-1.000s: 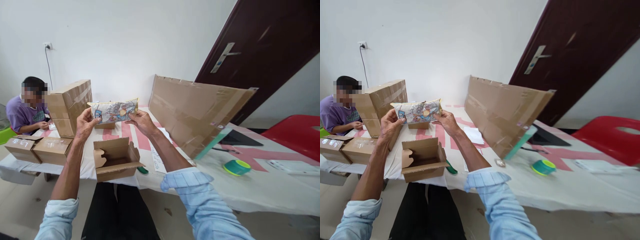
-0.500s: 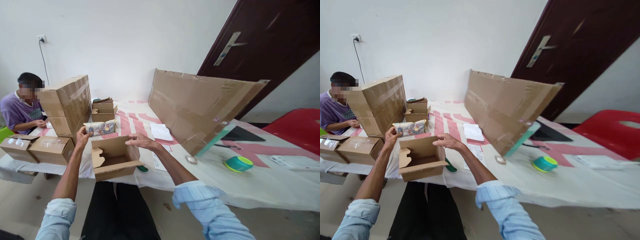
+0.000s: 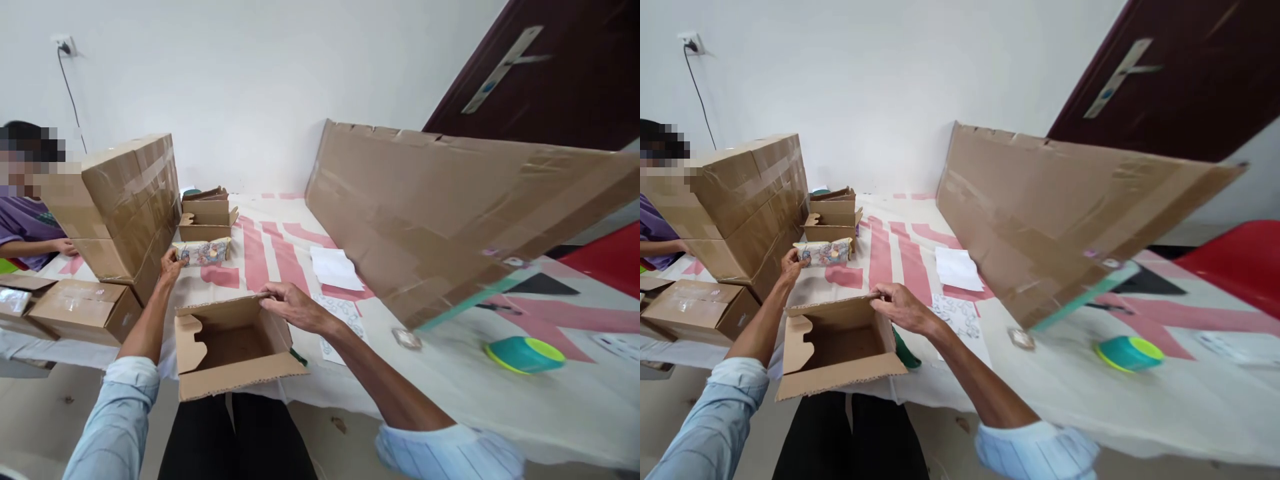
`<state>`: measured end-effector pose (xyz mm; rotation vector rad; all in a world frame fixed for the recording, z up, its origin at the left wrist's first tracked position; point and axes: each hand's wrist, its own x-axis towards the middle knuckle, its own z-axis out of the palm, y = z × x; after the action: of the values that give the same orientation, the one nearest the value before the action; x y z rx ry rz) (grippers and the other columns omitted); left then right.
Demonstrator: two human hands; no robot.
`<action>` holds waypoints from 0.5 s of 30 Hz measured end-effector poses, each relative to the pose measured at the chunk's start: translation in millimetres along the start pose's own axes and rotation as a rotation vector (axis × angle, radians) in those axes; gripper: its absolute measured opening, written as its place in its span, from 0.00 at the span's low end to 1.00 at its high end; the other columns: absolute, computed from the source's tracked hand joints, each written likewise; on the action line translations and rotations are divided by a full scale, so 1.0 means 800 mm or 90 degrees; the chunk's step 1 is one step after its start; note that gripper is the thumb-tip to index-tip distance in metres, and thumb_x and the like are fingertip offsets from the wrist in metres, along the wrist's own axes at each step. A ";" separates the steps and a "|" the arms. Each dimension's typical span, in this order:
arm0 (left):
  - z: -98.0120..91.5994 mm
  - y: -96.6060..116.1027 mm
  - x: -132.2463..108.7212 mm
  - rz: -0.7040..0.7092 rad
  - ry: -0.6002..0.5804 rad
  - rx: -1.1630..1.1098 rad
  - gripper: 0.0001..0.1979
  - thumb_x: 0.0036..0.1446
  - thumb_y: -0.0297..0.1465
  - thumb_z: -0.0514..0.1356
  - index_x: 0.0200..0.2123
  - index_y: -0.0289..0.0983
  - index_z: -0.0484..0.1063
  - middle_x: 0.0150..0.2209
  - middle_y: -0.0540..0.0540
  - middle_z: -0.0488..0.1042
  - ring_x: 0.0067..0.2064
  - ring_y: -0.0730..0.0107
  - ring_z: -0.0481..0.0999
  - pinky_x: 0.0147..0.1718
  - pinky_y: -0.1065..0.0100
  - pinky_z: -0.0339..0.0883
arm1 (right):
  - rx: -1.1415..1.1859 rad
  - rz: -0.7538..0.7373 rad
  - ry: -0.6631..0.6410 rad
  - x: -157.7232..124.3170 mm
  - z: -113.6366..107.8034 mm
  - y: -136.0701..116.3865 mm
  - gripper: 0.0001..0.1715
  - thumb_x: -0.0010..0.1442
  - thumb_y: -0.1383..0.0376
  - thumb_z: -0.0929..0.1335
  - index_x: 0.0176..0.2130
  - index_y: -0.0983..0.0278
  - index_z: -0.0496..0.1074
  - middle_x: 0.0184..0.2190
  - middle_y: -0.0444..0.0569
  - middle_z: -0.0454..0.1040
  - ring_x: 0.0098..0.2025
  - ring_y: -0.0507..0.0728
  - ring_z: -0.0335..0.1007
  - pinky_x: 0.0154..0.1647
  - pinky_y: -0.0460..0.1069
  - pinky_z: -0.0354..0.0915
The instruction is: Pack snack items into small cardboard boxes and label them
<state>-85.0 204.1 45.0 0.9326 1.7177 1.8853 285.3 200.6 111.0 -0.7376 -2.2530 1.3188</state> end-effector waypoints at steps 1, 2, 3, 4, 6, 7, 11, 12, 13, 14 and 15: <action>0.007 0.002 0.014 0.004 0.004 0.004 0.25 0.33 0.38 0.79 0.36 0.39 0.76 0.35 0.48 0.81 0.43 0.62 0.81 0.43 0.66 0.73 | -0.007 -0.007 0.005 0.000 0.000 -0.001 0.13 0.57 0.53 0.68 0.31 0.60 0.72 0.27 0.42 0.68 0.31 0.54 0.61 0.33 0.49 0.60; 0.013 0.003 0.026 0.007 0.009 0.009 0.25 0.34 0.36 0.78 0.37 0.39 0.77 0.37 0.47 0.81 0.46 0.60 0.81 0.46 0.65 0.74 | -0.012 -0.010 0.008 0.000 0.000 -0.001 0.13 0.57 0.53 0.68 0.31 0.60 0.72 0.27 0.42 0.69 0.31 0.54 0.61 0.34 0.49 0.60; 0.017 0.004 0.035 0.009 0.016 0.017 0.25 0.34 0.34 0.78 0.39 0.39 0.77 0.40 0.46 0.82 0.50 0.58 0.81 0.49 0.64 0.74 | -0.016 -0.011 0.009 0.000 0.000 -0.001 0.12 0.58 0.54 0.68 0.31 0.60 0.73 0.27 0.42 0.69 0.30 0.54 0.61 0.34 0.49 0.60; 0.019 0.005 0.039 0.010 0.025 0.026 0.26 0.34 0.32 0.78 0.40 0.39 0.78 0.42 0.45 0.82 0.54 0.55 0.80 0.51 0.62 0.74 | -0.018 -0.011 0.011 0.000 0.000 -0.001 0.12 0.59 0.54 0.68 0.31 0.59 0.73 0.27 0.42 0.69 0.30 0.54 0.62 0.34 0.50 0.60; 0.016 0.005 0.034 0.013 0.041 0.044 0.25 0.35 0.31 0.77 0.41 0.39 0.78 0.46 0.41 0.82 0.59 0.52 0.78 0.56 0.59 0.72 | -0.019 -0.009 0.012 0.000 -0.001 0.002 0.12 0.60 0.54 0.67 0.32 0.59 0.73 0.26 0.42 0.70 0.30 0.55 0.62 0.34 0.50 0.61; 0.010 0.005 0.024 0.016 0.046 0.051 0.25 0.37 0.31 0.77 0.41 0.39 0.78 0.48 0.40 0.82 0.60 0.51 0.78 0.57 0.59 0.72 | -0.016 -0.010 0.012 0.001 -0.002 0.004 0.12 0.60 0.54 0.67 0.32 0.59 0.74 0.27 0.43 0.70 0.30 0.55 0.63 0.35 0.50 0.61; -0.030 0.010 -0.049 0.026 0.043 0.066 0.20 0.45 0.37 0.76 0.42 0.38 0.79 0.43 0.42 0.82 0.51 0.54 0.81 0.53 0.59 0.74 | 0.003 -0.034 0.034 0.018 -0.009 0.020 0.14 0.60 0.53 0.68 0.32 0.60 0.74 0.30 0.45 0.75 0.34 0.57 0.68 0.38 0.51 0.64; -0.043 0.014 -0.070 0.028 0.046 0.068 0.20 0.47 0.39 0.75 0.42 0.38 0.79 0.42 0.43 0.82 0.48 0.56 0.82 0.50 0.60 0.75 | 0.005 -0.037 0.048 0.027 -0.012 0.024 0.14 0.60 0.53 0.69 0.31 0.60 0.74 0.29 0.45 0.75 0.34 0.57 0.69 0.37 0.51 0.65; -0.056 0.019 -0.092 0.035 0.051 0.071 0.20 0.48 0.41 0.74 0.42 0.39 0.79 0.40 0.44 0.82 0.44 0.58 0.81 0.46 0.61 0.76 | 0.006 -0.039 0.063 0.038 -0.015 0.029 0.14 0.60 0.53 0.69 0.30 0.60 0.74 0.29 0.45 0.75 0.33 0.57 0.69 0.36 0.51 0.65; -0.069 0.024 -0.111 0.052 0.065 0.073 0.20 0.49 0.43 0.73 0.43 0.39 0.79 0.39 0.45 0.82 0.41 0.60 0.81 0.41 0.63 0.75 | 0.006 -0.040 0.079 0.051 -0.018 0.034 0.14 0.59 0.53 0.70 0.30 0.60 0.74 0.28 0.45 0.74 0.33 0.57 0.69 0.34 0.50 0.65; -0.081 0.030 -0.129 0.072 0.092 0.072 0.20 0.51 0.44 0.72 0.43 0.40 0.79 0.38 0.46 0.81 0.38 0.62 0.80 0.38 0.64 0.74 | 0.008 -0.041 0.095 0.067 -0.020 0.038 0.14 0.58 0.53 0.70 0.29 0.60 0.73 0.27 0.44 0.73 0.32 0.57 0.69 0.32 0.50 0.66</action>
<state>-57.4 82.8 47.8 0.9760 1.9105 1.9868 260.8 257.7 96.7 -0.7273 -2.1318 1.2056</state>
